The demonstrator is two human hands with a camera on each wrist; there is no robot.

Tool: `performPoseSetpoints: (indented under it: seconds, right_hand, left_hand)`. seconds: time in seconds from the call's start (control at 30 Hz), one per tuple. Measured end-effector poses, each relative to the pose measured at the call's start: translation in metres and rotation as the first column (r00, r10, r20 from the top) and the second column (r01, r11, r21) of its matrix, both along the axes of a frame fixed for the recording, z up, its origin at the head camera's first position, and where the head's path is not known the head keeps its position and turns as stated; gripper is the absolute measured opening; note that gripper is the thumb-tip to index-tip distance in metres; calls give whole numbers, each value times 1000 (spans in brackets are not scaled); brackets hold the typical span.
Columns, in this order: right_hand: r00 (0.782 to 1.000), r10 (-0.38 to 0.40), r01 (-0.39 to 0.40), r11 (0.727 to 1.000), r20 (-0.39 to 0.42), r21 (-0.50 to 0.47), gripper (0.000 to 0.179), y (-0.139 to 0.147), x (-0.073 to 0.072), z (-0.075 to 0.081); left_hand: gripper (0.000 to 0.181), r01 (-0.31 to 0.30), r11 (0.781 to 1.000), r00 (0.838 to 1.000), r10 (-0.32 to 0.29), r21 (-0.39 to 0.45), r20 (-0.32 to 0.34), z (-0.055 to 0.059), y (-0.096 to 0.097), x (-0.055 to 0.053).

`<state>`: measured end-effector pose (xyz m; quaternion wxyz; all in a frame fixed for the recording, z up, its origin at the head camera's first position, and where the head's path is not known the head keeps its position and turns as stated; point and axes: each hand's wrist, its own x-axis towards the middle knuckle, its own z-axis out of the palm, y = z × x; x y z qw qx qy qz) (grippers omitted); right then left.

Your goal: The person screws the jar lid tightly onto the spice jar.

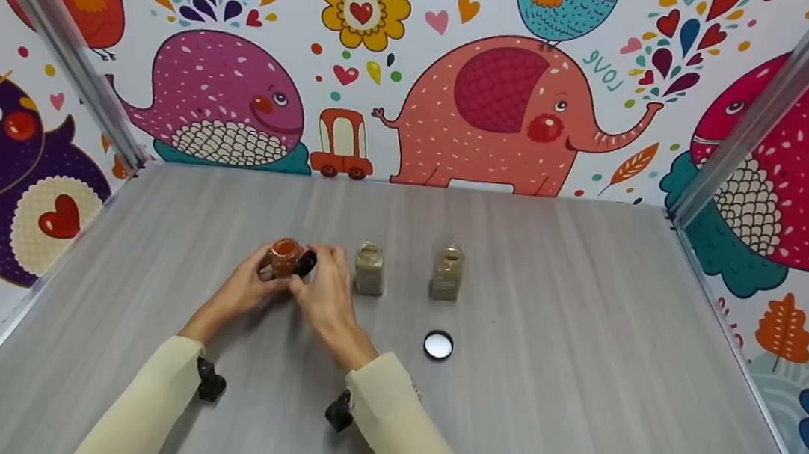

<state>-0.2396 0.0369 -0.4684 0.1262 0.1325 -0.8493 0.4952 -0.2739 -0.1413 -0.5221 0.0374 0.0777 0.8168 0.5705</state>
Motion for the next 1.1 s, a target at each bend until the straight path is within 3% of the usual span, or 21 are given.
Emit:
performPoseSetpoints:
  seconds: [0.33,0.53,0.8,1.1]
  right_hand:
    - [999,29,-28,999,-41,31,53,-5,-8,10]
    - [998,44,-38,992,-52,124,44,-7,-13,16]
    - [992,89,-69,978,-90,199,46,-9,-15,23]
    - [990,121,-103,972,-78,209,48,-11,-18,22]
  left_hand:
    - [61,-2,1000,1000,2,-9,-5,1,1,3]
    - [60,-3,1000,1000,3,6,-11,2,0,4]
    - [61,21,999,1000,-21,25,-15,1,0,1]
    - [56,41,999,999,-40,26,-34,0,-1,2]
